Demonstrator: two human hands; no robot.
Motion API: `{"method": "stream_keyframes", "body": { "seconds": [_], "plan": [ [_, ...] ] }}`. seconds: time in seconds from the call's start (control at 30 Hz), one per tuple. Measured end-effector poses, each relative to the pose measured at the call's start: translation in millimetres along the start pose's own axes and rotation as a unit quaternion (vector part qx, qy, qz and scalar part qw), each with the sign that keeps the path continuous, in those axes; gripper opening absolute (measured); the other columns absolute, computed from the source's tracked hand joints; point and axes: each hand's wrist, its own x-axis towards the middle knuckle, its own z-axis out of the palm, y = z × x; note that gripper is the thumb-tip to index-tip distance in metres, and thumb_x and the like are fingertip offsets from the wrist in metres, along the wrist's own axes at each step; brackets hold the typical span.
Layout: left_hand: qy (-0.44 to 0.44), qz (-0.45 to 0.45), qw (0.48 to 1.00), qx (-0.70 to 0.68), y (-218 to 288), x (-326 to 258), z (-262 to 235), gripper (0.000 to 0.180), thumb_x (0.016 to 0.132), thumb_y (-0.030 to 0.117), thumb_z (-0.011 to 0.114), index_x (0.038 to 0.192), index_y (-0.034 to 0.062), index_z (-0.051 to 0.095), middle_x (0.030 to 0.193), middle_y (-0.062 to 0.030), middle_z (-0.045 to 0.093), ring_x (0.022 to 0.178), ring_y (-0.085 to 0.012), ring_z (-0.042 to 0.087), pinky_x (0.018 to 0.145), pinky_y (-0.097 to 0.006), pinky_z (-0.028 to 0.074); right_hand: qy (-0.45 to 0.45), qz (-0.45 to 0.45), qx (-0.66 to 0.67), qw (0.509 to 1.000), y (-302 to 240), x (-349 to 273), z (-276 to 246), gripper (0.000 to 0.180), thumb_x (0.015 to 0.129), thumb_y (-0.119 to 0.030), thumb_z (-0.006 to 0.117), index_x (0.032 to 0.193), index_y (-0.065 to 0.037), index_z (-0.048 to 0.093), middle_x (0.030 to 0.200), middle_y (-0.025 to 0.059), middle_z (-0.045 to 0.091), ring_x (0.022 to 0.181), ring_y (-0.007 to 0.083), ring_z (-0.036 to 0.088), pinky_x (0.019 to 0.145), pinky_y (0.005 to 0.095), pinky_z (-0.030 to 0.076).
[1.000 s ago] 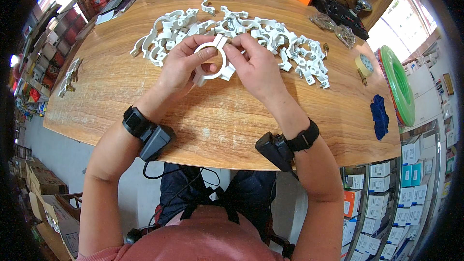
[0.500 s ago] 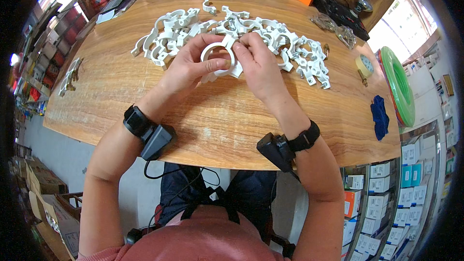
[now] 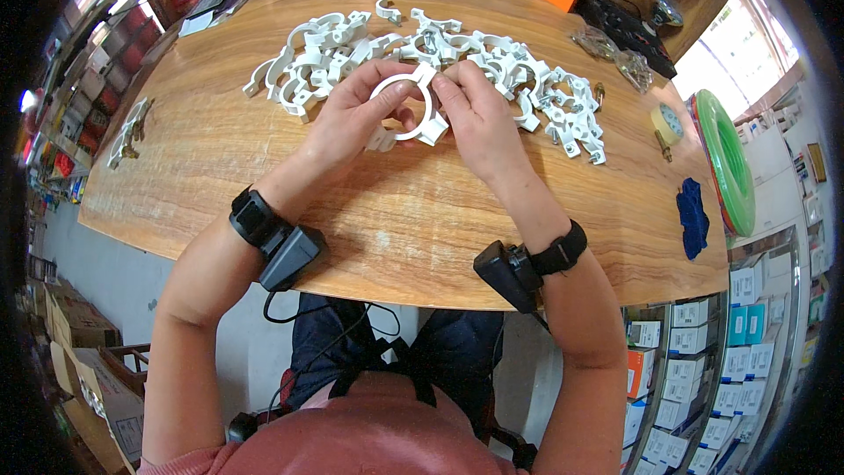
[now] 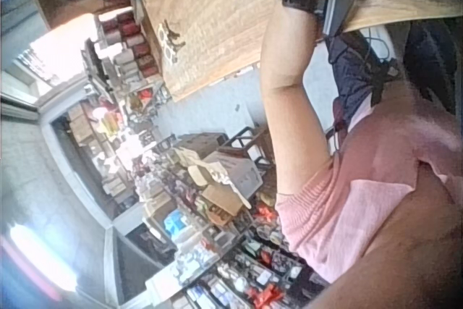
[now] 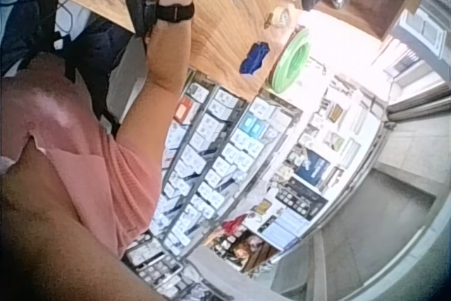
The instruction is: The person joins small white plastic bracket components together by hand and inserts small metal screws into the pre-drilled holes, handling several identical parts on a wooden workbench.
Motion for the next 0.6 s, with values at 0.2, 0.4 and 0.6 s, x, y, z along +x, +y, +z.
{"method": "stream_keyframes", "body": {
  "seconds": [0.2,0.4,0.6],
  "plan": [
    [0.013,-0.012,1.000,0.015,-2.0,-0.2,0.0,0.022,0.089,0.017,0.048,0.106,0.0024,0.047,0.090,-0.0047,0.055,0.070,-0.0094,0.053,0.058,-0.024,0.050,-0.004,0.012,0.021,1.000,-0.7,0.6,-0.2,0.023,0.089,-0.021,0.045,0.080,0.000,0.048,0.069,0.0033,0.051,0.064,0.0098,0.047,0.057,0.0244,0.039],
    [0.022,-0.015,1.000,0.008,-0.5,0.0,1.7,0.022,0.089,0.016,0.049,0.105,0.0016,0.048,0.089,-0.0051,0.057,0.069,-0.0087,0.053,0.059,-0.023,0.048,0.003,0.063,0.046,0.997,-4.6,-0.5,3.4,0.023,0.088,-0.022,0.046,0.079,0.000,0.049,0.067,0.0030,0.052,0.060,0.0089,0.046,0.055,0.0242,0.038],
    [0.020,-0.015,1.000,0.006,-2.9,0.6,-0.9,0.022,0.088,0.016,0.049,0.105,0.0018,0.048,0.089,-0.0049,0.057,0.069,-0.0090,0.053,0.060,-0.022,0.047,-0.004,0.023,0.016,1.000,-0.3,1.2,-1.5,0.019,0.086,-0.019,0.049,0.082,0.000,0.051,0.067,0.0025,0.053,0.060,0.0082,0.047,0.054,0.0233,0.037]
  ]
}}
